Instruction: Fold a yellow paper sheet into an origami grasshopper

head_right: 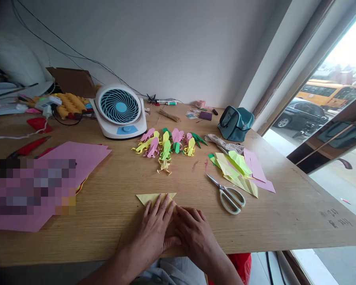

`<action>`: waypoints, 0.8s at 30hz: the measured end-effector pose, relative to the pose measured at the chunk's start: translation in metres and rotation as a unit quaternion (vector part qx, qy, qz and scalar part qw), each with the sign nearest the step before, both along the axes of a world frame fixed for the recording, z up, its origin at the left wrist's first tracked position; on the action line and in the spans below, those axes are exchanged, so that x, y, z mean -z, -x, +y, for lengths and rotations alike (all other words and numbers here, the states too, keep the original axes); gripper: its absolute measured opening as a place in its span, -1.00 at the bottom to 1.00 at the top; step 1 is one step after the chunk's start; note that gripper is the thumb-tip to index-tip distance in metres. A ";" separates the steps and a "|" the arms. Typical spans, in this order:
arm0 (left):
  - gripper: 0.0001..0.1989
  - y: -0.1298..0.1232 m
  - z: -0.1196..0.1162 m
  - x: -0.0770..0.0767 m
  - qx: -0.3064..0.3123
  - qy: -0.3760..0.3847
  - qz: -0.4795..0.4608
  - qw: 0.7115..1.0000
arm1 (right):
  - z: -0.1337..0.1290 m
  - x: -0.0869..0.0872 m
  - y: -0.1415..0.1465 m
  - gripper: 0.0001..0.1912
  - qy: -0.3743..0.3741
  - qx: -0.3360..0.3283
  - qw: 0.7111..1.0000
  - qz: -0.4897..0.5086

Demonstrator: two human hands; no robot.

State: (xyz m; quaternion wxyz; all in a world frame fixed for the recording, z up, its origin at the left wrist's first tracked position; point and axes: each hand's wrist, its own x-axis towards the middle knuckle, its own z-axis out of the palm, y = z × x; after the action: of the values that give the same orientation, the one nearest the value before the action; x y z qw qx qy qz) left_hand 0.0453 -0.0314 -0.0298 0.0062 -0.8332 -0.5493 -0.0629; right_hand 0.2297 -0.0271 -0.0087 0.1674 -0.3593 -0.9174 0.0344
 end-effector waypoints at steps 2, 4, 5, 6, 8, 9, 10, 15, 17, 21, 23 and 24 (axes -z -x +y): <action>-0.06 -0.001 0.000 0.006 -0.001 -0.019 0.001 1.000 | 0.000 0.001 -0.001 -0.42 0.000 -0.006 1.000 -0.006; -0.06 -0.002 -0.001 0.009 -0.003 -0.038 0.001 0.999 | 0.000 -0.001 -0.002 -0.42 0.003 -0.007 1.000 -0.009; -0.06 -0.002 -0.001 0.010 -0.003 -0.043 0.002 0.999 | 0.000 -0.002 -0.002 -0.42 0.005 -0.008 1.000 -0.012; -0.07 -0.002 -0.001 0.009 -0.003 -0.043 0.002 0.999 | 0.000 -0.003 -0.002 -0.43 0.008 -0.010 1.000 -0.014; -0.08 -0.002 -0.001 0.006 0.002 -0.031 0.003 1.000 | -0.001 -0.005 -0.002 -0.47 0.011 -0.014 1.000 -0.012; -0.08 -0.001 -0.002 0.003 0.007 -0.022 0.002 1.000 | -0.001 -0.006 -0.003 -0.50 0.013 -0.017 1.000 -0.004; -0.09 -0.001 -0.002 0.001 0.012 -0.012 0.002 1.000 | -0.002 -0.007 -0.005 -0.53 0.017 -0.020 1.000 0.008; -0.10 0.006 -0.004 -0.009 0.034 0.030 -0.017 0.999 | -0.007 -0.008 -0.017 -0.73 0.073 -0.041 0.991 0.105; -0.12 0.009 -0.006 -0.011 0.044 0.047 -0.029 0.998 | -0.006 -0.008 -0.019 -0.77 0.088 -0.029 0.985 0.142; -0.14 0.016 -0.008 -0.017 0.064 0.073 -0.054 0.994 | 0.005 -0.011 -0.014 -0.71 0.091 0.002 0.982 0.167; -0.13 0.020 -0.008 -0.022 0.076 0.090 -0.063 0.991 | 0.014 -0.011 -0.008 -0.69 0.097 0.008 0.982 0.161; -0.13 0.022 -0.007 -0.024 0.081 0.099 -0.067 0.990 | 0.019 -0.011 -0.004 -0.68 0.103 0.014 0.982 0.158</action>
State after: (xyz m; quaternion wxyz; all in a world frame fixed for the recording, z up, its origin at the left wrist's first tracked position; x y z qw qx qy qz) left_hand 0.0234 -0.0388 -0.0061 -0.1185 -0.8652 -0.4829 -0.0640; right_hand 0.2338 -0.0082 0.0019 0.2728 -0.3771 -0.8661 0.1823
